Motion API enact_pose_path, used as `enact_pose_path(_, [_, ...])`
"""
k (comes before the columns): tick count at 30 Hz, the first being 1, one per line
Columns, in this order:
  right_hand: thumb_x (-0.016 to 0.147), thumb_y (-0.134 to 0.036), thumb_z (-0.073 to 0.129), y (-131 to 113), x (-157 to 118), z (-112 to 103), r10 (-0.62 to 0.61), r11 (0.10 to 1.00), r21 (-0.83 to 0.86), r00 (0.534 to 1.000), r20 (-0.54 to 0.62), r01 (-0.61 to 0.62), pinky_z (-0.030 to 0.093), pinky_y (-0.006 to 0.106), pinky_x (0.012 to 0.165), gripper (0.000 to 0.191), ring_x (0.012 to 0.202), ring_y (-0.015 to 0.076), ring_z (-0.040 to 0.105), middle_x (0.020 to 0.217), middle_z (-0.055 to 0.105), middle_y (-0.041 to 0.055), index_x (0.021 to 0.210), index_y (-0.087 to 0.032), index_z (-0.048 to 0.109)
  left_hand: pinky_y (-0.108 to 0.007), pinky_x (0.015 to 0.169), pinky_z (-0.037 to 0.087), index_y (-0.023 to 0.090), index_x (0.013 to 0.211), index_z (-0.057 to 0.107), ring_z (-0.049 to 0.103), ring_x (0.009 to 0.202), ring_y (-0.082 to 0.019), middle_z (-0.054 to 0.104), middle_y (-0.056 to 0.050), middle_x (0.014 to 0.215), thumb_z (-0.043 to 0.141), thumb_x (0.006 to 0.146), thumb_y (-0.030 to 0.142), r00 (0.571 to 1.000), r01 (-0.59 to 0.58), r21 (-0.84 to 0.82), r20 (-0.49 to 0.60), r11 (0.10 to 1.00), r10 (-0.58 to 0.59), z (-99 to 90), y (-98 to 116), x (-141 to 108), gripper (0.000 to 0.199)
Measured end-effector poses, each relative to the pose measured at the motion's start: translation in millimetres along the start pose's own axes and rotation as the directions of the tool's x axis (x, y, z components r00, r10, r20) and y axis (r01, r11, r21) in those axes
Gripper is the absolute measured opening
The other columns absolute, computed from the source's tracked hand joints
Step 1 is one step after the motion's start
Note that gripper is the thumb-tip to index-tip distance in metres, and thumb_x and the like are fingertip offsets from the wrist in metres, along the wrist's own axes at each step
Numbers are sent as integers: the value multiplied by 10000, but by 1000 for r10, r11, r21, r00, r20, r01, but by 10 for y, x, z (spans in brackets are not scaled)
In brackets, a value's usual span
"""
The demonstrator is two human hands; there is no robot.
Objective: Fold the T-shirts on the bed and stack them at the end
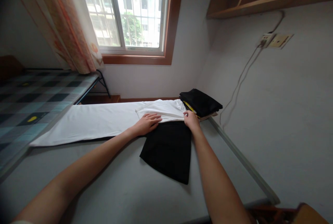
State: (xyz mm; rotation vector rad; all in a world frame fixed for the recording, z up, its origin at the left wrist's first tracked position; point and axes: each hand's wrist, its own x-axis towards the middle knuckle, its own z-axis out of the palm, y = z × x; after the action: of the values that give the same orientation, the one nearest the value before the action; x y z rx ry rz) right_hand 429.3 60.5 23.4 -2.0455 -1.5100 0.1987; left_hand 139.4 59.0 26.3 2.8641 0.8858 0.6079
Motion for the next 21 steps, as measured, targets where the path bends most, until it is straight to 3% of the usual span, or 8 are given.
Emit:
enact_pose_path(5, [662,-147,579,41,42,-31,28,974,223,999,14,-31,489,307,698,223,657,194,623,725,694,72,812,-172,743,-438,1101,337,250,1292,599,484,1311,-236,587,-61,1369,400,982,317,1000,0,0,3,1000,0,-7,2,1,373])
enact_pose_path(10, [666,-158,575,9,39,-53,125,908,391,987,98,-153,470,278,602,246,588,167,585,697,669,61,863,-130,721,-426,1105,328,253,1295,594,474,1319,-231,583,-53,1375,387,988,329,1000,0,3,0,1000,0,-4,0,-3,378])
enact_pose_path(12, [676,-161,586,-43,-1,-78,137,936,315,986,91,-159,465,284,614,243,607,176,592,719,675,68,877,-140,721,-426,1104,328,250,1297,593,474,1319,-231,581,-57,1376,391,987,328,1000,-1,-4,-1,1000,1,0,-3,-3,378])
enact_pose_path(15, [721,-170,589,-193,-132,-125,78,997,6,996,-33,-78,460,326,713,226,750,221,613,828,689,99,902,-181,725,-428,1104,327,254,1302,589,472,1320,-232,578,-56,1380,389,987,329,1000,-2,-6,4,1000,2,9,-10,0,381])
enact_pose_path(18, [800,-163,533,-411,-298,-140,-106,951,-308,975,-194,43,427,416,828,247,961,298,569,1004,661,160,962,-177,719,-430,1103,324,261,1307,584,473,1317,-236,577,-49,1382,378,989,332,1000,1,9,15,1000,-1,21,-17,2,386])
enact_pose_path(21, [847,-161,510,-628,-411,-78,-331,902,-338,934,-135,270,405,429,882,240,1014,302,531,1024,626,161,976,-165,713,-432,1100,326,262,1310,582,472,1316,-241,577,-46,1382,372,991,334,1000,-1,30,18,1000,1,21,-15,3,389])
